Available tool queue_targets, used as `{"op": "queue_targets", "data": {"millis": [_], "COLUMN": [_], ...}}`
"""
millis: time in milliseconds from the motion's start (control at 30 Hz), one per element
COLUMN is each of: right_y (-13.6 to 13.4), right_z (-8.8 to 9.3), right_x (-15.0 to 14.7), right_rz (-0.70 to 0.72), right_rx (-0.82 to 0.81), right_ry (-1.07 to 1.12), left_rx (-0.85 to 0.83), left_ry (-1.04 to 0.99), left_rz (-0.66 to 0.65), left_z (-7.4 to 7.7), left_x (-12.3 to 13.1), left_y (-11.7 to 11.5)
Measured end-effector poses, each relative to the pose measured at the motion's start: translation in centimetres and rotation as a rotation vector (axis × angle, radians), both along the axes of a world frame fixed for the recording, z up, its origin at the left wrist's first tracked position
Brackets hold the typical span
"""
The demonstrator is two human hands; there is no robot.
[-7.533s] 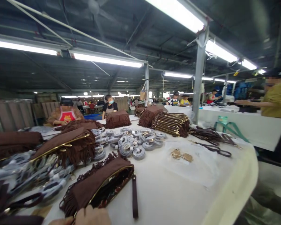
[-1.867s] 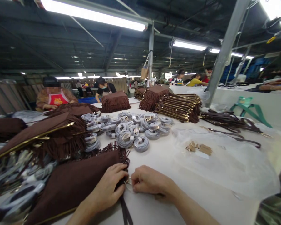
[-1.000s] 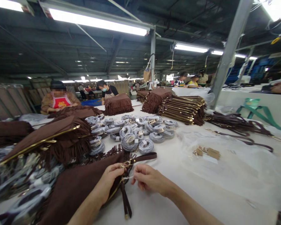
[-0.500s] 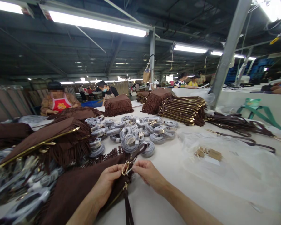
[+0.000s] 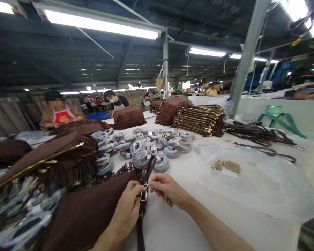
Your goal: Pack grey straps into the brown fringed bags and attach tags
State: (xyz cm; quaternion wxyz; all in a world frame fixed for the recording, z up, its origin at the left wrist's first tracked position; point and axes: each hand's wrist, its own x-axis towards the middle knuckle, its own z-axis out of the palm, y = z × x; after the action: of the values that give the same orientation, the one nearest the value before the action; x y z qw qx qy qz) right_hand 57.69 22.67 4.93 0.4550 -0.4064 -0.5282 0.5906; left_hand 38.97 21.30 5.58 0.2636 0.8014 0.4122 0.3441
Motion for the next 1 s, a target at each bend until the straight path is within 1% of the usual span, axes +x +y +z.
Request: {"op": "queue_targets", "data": {"millis": [100, 200, 267, 367, 433, 533, 567, 633, 700, 733, 867, 933, 1000], "right_y": [-0.3, -0.4, -0.4, -0.4, -0.5, -0.6, -0.7, -0.7, -0.7, -0.6, -0.2, -0.2, -0.3], "right_z": [0.5, 0.6, 0.4, 0.2, 0.1, 0.2, 0.3, 0.4, 0.3, 0.1, -0.3, -0.1, 0.3], "right_x": [0.8, 0.8, 0.6, 0.2, 0.2, 0.1, 0.1, -0.1, -0.2, -0.2, 0.2, 0.7, 1.1], "right_rz": [0.0, 0.029, 0.072, 0.107, 0.082, 0.026, 0.021, 0.031, 0.038, 0.034, -0.031, -0.064, -0.063], "right_rx": [0.062, 0.181, 0.231, 0.253, 0.258, 0.261, 0.256, 0.244, 0.236, 0.238, 0.225, 0.152, 0.033], "right_ry": [0.008, 0.049, 0.061, 0.028, -0.02, -0.094, -0.105, -0.124, -0.165, -0.193, -0.273, -0.295, -0.331], "left_rx": [0.036, -0.026, -0.066, -0.103, -0.193, -0.393, -0.439, -0.475, -0.438, -0.382, -0.044, 0.072, 0.123], "left_ry": [-0.093, -0.124, -0.085, -0.062, -0.104, -0.199, -0.228, -0.257, -0.228, -0.183, 0.116, 0.281, 0.438], "left_rz": [0.017, 0.038, 0.044, 0.07, 0.086, 0.104, 0.108, 0.108, 0.101, 0.101, 0.099, 0.101, 0.14], "left_z": [0.8, 1.5, 1.5, 1.0, 0.8, 0.9, 1.0, 1.0, 0.9, 0.7, 0.1, 0.0, 0.0], "left_x": [0.2, 0.7, 1.1, 1.3, 1.3, 1.1, 1.0, 0.9, 0.7, 0.7, 0.5, 0.5, 0.6], "left_y": [-0.6, -1.1, -1.2, -0.9, -0.5, -0.1, 0.0, 0.1, 0.0, -0.1, -0.6, -0.8, -1.1]}}
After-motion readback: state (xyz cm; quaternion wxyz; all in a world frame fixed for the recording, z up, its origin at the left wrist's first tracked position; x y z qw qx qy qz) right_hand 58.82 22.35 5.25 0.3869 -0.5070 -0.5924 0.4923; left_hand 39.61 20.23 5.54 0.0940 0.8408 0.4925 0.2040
